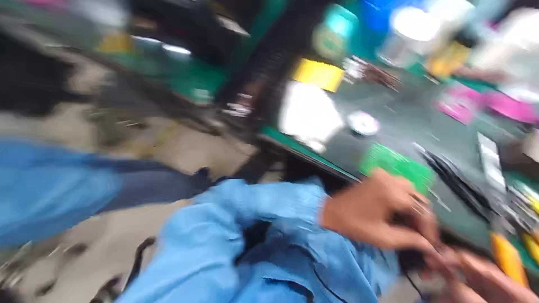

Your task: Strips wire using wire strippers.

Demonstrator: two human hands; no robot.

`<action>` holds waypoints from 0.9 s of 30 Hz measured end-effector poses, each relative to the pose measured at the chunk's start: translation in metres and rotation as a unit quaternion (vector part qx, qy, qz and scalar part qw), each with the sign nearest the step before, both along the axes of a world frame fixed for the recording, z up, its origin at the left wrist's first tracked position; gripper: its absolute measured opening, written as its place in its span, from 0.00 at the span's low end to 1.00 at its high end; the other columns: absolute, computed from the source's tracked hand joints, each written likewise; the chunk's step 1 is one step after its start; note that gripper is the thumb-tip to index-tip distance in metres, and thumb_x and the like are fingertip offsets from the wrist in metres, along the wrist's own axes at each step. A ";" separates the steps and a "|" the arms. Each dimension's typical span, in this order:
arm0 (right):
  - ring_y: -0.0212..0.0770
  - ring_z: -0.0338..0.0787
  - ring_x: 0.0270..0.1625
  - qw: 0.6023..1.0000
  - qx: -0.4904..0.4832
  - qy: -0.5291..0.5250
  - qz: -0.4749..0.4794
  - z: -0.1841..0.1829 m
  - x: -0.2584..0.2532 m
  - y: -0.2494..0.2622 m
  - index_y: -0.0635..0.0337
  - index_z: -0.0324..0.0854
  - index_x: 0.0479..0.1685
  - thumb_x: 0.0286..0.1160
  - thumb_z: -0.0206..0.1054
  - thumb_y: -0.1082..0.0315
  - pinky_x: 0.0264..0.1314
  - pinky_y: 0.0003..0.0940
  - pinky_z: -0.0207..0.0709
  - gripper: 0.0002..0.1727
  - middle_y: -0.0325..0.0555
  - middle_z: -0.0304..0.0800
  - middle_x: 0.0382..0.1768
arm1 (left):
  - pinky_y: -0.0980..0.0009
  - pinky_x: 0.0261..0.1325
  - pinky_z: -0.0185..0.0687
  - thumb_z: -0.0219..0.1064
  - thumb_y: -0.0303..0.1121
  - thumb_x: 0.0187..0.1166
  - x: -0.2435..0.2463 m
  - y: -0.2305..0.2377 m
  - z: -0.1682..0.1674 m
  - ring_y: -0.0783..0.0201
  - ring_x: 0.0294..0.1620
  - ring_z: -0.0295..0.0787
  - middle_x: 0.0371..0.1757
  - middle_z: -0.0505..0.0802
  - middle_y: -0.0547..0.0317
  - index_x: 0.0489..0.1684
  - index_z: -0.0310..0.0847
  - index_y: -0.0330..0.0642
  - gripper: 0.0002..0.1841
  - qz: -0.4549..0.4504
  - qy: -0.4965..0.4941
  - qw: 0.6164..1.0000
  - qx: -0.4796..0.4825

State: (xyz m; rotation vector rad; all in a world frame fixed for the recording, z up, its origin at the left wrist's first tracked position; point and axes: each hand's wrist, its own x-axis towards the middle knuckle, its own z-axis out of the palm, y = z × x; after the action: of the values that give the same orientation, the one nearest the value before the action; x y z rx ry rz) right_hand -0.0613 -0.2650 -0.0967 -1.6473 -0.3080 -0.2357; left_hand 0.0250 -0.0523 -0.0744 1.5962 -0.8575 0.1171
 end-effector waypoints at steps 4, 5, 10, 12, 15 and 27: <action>0.33 0.91 0.54 0.959 -0.174 -0.184 -0.129 -0.017 0.009 -0.006 0.47 0.84 0.63 0.70 0.80 0.61 0.51 0.26 0.89 0.21 0.37 0.88 0.57 | 0.76 0.48 0.89 0.77 0.28 0.72 0.016 0.013 0.003 0.73 0.41 0.91 0.35 0.95 0.65 0.34 0.93 0.39 0.03 -0.078 0.178 0.980 0.033; 0.33 0.91 0.53 0.955 -0.179 -0.197 -0.131 -0.019 0.011 -0.004 0.49 0.85 0.60 0.69 0.80 0.62 0.50 0.26 0.89 0.20 0.38 0.88 0.56 | 0.76 0.47 0.89 0.77 0.28 0.71 0.015 0.016 0.004 0.72 0.40 0.91 0.34 0.95 0.65 0.33 0.94 0.40 0.02 -0.076 0.197 0.977 0.037; 0.33 0.90 0.54 0.948 -0.201 -0.211 -0.126 -0.019 0.012 -0.008 0.51 0.86 0.55 0.68 0.81 0.65 0.52 0.25 0.87 0.17 0.39 0.89 0.51 | 0.77 0.42 0.87 0.77 0.27 0.68 0.014 0.010 -0.001 0.71 0.38 0.89 0.32 0.93 0.65 0.30 0.93 0.42 0.01 -0.080 0.223 0.971 0.042; 0.35 0.90 0.53 0.949 -0.202 -0.214 -0.118 -0.019 0.013 -0.007 0.53 0.87 0.53 0.68 0.81 0.67 0.54 0.27 0.86 0.15 0.40 0.90 0.48 | 0.78 0.42 0.85 0.77 0.29 0.68 0.013 0.009 -0.002 0.72 0.38 0.88 0.31 0.92 0.67 0.30 0.93 0.43 0.01 -0.075 0.220 0.971 0.053; 0.37 0.91 0.51 0.944 -0.211 -0.225 -0.115 -0.022 0.014 -0.004 0.55 0.88 0.50 0.69 0.80 0.69 0.56 0.30 0.86 0.12 0.43 0.92 0.45 | 0.77 0.44 0.82 0.77 0.32 0.69 0.011 0.008 -0.005 0.73 0.39 0.87 0.32 0.92 0.70 0.31 0.94 0.47 0.01 -0.071 0.210 0.972 0.073; 0.25 0.86 0.32 0.974 0.171 0.147 -0.001 -0.025 0.010 0.018 0.59 0.83 0.35 0.79 0.67 0.69 0.32 0.21 0.82 0.05 0.36 0.88 0.33 | 0.62 0.61 0.70 0.76 0.29 0.70 0.004 0.003 -0.011 0.68 0.54 0.85 0.38 0.95 0.68 0.35 0.96 0.49 0.03 -0.009 -0.039 0.992 0.119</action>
State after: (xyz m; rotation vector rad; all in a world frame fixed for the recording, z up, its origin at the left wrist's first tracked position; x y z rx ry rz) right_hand -0.0513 -0.2467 -0.1219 -1.3180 -0.0369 -0.0397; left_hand 0.0289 -0.0495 -0.0855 1.8160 -0.9756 0.0670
